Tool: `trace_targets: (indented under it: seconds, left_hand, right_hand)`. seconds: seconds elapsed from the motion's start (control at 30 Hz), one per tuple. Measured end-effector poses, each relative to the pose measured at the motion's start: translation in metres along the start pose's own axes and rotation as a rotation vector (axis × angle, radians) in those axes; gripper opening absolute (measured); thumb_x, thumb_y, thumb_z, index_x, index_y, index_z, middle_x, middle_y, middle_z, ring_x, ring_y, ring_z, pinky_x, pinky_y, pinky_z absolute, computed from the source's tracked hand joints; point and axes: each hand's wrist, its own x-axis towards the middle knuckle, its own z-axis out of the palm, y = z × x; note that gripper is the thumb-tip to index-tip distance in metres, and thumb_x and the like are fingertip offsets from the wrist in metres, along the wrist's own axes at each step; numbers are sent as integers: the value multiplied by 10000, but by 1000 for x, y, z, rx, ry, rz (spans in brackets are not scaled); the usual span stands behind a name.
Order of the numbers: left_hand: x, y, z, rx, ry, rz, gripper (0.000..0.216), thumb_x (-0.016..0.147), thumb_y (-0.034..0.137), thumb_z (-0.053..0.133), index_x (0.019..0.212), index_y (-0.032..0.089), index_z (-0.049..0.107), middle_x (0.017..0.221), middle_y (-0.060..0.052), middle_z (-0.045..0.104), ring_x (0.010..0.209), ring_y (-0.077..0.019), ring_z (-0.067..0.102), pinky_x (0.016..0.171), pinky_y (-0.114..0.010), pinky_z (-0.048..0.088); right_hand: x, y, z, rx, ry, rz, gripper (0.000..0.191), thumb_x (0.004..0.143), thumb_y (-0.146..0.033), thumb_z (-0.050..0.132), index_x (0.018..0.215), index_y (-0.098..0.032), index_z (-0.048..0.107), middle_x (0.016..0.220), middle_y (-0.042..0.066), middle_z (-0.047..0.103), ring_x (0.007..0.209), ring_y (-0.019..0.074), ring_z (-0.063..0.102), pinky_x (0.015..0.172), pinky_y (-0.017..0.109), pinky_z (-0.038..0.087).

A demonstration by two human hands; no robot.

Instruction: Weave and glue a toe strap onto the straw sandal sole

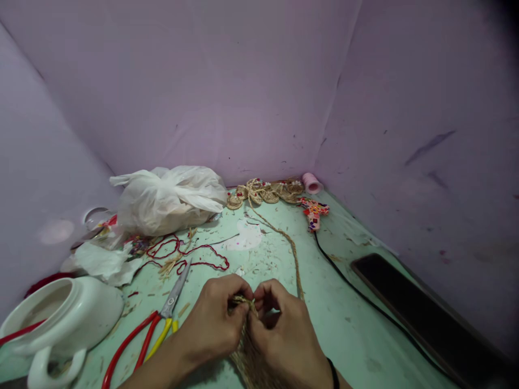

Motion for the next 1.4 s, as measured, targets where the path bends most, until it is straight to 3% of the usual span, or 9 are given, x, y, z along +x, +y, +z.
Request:
trace_targets:
  seconds: [0.27, 0.4, 0.57, 0.7, 0.87, 1.13, 1.27, 1.4]
  left_hand:
    - [2, 1, 0, -7, -34, 16, 228, 650, 91, 448, 770, 165, 627, 754, -23, 638, 714, -157, 569, 650, -257, 414]
    - [2, -1, 1, -20, -31, 7, 212, 659, 109, 459, 759, 163, 638, 727, -20, 642, 695, -151, 575, 646, -249, 417]
    - [5, -5, -1, -96, -54, -24, 158, 701, 150, 478, 704, 146, 636, 667, -17, 635, 659, -145, 570, 617, -238, 417]
    - [7, -8, -2, -193, -88, -38, 168, 729, 184, 487, 682, 133, 640, 666, -19, 641, 662, -140, 567, 621, -229, 423]
    - [7, -10, -1, -140, -68, -57, 147, 690, 118, 497, 701, 148, 640, 663, 4, 639, 649, -126, 564, 594, -210, 412]
    - [7, -10, -9, -71, -146, 89, 204, 681, 80, 478, 751, 161, 651, 713, 10, 633, 672, -112, 554, 623, -203, 407]
    - [5, -12, -10, 17, -149, 202, 268, 653, 23, 439, 759, 168, 637, 712, 14, 616, 664, -102, 546, 619, -197, 391]
    - [4, -16, -8, 134, -104, 303, 175, 717, 80, 470, 790, 171, 601, 693, 7, 603, 652, -112, 535, 605, -212, 370]
  right_hand:
    - [2, -2, 1, -64, 98, 94, 89, 645, -138, 507, 654, -178, 587, 597, 4, 609, 547, 139, 553, 514, 236, 410]
    - [2, -1, 4, -40, 116, 141, 67, 644, -141, 510, 684, -194, 519, 579, -14, 583, 525, 138, 545, 490, 232, 396]
    - [0, 1, 6, -45, 157, 103, 183, 640, -131, 508, 689, -228, 360, 585, -41, 528, 534, 133, 527, 482, 225, 374]
    - [0, 2, 6, -9, 126, 92, 195, 645, -122, 502, 701, -230, 350, 615, -31, 549, 559, 137, 539, 490, 226, 373]
    - [1, 1, 5, 35, 122, 92, 208, 641, -114, 506, 694, -231, 342, 618, -32, 546, 555, 130, 537, 494, 224, 378]
    - [8, 3, 0, 179, 68, 140, 246, 584, -89, 511, 670, -228, 326, 609, -43, 538, 509, 101, 499, 466, 203, 372]
    - [9, 2, 0, 205, 60, 171, 249, 569, -79, 499, 659, -227, 321, 587, -52, 523, 511, 99, 484, 480, 206, 372]
    - [10, 1, -1, 221, 43, 182, 237, 569, -89, 502, 658, -225, 329, 582, -56, 518, 507, 96, 478, 478, 206, 370]
